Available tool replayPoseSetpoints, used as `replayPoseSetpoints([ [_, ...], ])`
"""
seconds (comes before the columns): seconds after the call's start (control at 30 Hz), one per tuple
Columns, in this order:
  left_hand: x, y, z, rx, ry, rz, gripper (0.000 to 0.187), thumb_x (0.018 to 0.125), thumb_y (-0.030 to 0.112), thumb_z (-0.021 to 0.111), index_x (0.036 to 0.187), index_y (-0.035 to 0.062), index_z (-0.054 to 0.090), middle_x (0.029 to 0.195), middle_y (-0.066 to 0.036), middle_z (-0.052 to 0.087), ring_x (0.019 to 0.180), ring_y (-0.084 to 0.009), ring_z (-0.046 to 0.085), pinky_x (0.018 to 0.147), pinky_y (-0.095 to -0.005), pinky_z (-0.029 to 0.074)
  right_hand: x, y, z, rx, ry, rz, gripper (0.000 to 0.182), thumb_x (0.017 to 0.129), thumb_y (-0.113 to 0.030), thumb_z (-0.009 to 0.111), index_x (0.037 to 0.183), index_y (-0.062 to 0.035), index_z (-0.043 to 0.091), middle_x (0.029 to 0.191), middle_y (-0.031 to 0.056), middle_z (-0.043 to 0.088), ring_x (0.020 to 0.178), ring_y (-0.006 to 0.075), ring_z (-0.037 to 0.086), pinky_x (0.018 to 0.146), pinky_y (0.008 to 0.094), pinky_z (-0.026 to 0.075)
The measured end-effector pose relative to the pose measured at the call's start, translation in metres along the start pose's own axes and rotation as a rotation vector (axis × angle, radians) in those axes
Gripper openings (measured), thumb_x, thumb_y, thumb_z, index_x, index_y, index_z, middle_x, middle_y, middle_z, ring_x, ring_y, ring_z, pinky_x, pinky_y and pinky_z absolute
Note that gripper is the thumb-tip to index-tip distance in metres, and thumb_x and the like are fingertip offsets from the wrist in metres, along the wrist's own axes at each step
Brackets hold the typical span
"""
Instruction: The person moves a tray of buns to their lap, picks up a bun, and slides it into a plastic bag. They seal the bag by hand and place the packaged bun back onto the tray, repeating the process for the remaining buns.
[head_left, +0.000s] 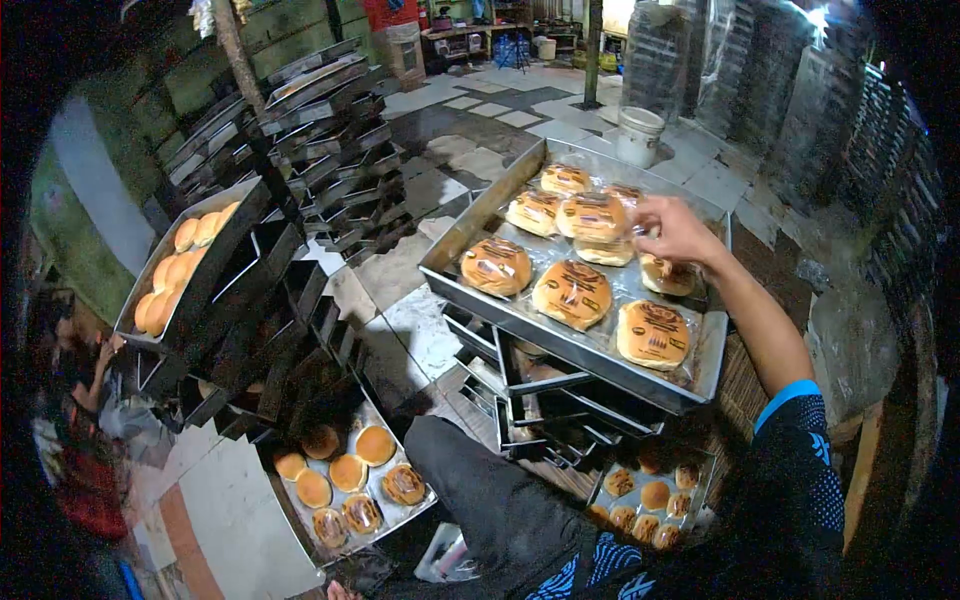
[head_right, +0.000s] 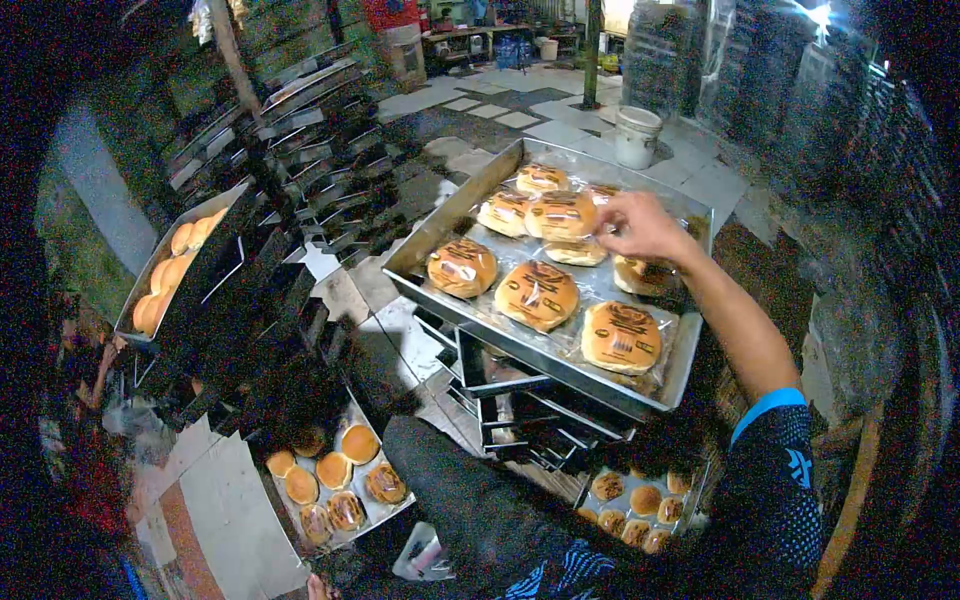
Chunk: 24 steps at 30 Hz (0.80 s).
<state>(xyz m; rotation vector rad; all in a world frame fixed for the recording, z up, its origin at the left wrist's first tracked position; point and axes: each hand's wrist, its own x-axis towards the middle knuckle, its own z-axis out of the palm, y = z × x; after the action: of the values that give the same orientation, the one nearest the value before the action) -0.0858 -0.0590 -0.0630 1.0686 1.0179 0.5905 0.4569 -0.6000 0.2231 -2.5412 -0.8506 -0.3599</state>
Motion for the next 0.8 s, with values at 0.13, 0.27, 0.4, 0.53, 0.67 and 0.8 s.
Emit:
replayPoseSetpoints([
  [0.13,-0.013,0.013,0.013,-0.015,0.058,-0.036,0.024,0.092,0.028,0.062,0.103,0.0080,0.055,0.070,0.002,0.048,0.058,-0.0100,0.044,0.052,-0.0241,0.037,-0.002,0.005,0.008,-0.291,-0.406,0.376,0.025,0.063,-0.021,0.076,0.077,-0.0019,0.067,0.073,0.0148,0.065,0.073,0.0267,0.064,0.065,0.0389,0.049],
  [0.27,0.008,-0.009,0.003,0.046,-0.026,0.126,0.018,0.095,0.030,0.055,0.089,0.0132,0.054,0.060,0.008,0.039,0.048,-0.0024,0.034,0.042,-0.0195,0.027,0.001,0.018,0.022,-0.383,-0.175,0.246,0.024,0.066,-0.020,0.073,0.073,0.0012,0.064,0.066,0.0178,0.062,0.062,0.0307,0.060,0.060,0.0411,0.047],
  [0.4,-0.011,0.002,0.017,-0.220,0.177,0.030,0.010,0.094,0.017,0.057,0.089,0.0092,0.053,0.063,0.007,0.040,0.049,-0.0012,0.032,0.041,-0.0174,0.024,0.019,-0.029,-0.020,-0.382,-0.122,0.456,0.028,0.082,-0.024,0.060,0.085,0.0035,0.063,0.073,0.0200,0.061,0.069,0.0317,0.061,0.066,0.0415,0.049],
  [0.53,-0.016,-0.009,-0.004,-0.320,0.164,0.112,0.010,0.093,0.017,0.059,0.093,0.0074,0.055,0.065,0.003,0.046,0.051,-0.0038,0.039,0.041,-0.0173,0.030,-0.014,0.001,-0.081,-0.905,0.239,-0.020,0.032,0.091,-0.021,0.053,0.109,0.0052,0.057,0.114,0.0236,0.057,0.110,0.0386,0.052,0.098,0.0408,0.040],
  [0.67,-0.020,-0.011,0.000,-0.486,0.112,0.186,0.014,0.094,0.022,0.057,0.093,0.0079,0.056,0.066,0.004,0.048,0.051,-0.0041,0.040,0.040,-0.0181,0.029,-0.062,-0.094,-0.082,-0.408,0.007,0.220,0.036,0.096,-0.026,0.045,0.122,-0.0012,0.050,0.130,0.0145,0.044,0.124,0.0271,0.039,0.104,0.0345,0.031],
  [0.8,-0.014,-0.018,-0.009,-0.490,0.136,0.142,0.019,0.093,0.029,0.059,0.091,0.0105,0.057,0.079,0.002,0.056,0.060,-0.0063,0.048,0.051,-0.0202,0.038,-0.058,-0.268,0.056,0.353,-0.231,0.215,0.011,0.089,-0.012,0.053,0.091,-0.0012,0.053,0.087,0.0040,0.049,0.079,0.0152,0.050,0.068,0.0266,0.043],
])
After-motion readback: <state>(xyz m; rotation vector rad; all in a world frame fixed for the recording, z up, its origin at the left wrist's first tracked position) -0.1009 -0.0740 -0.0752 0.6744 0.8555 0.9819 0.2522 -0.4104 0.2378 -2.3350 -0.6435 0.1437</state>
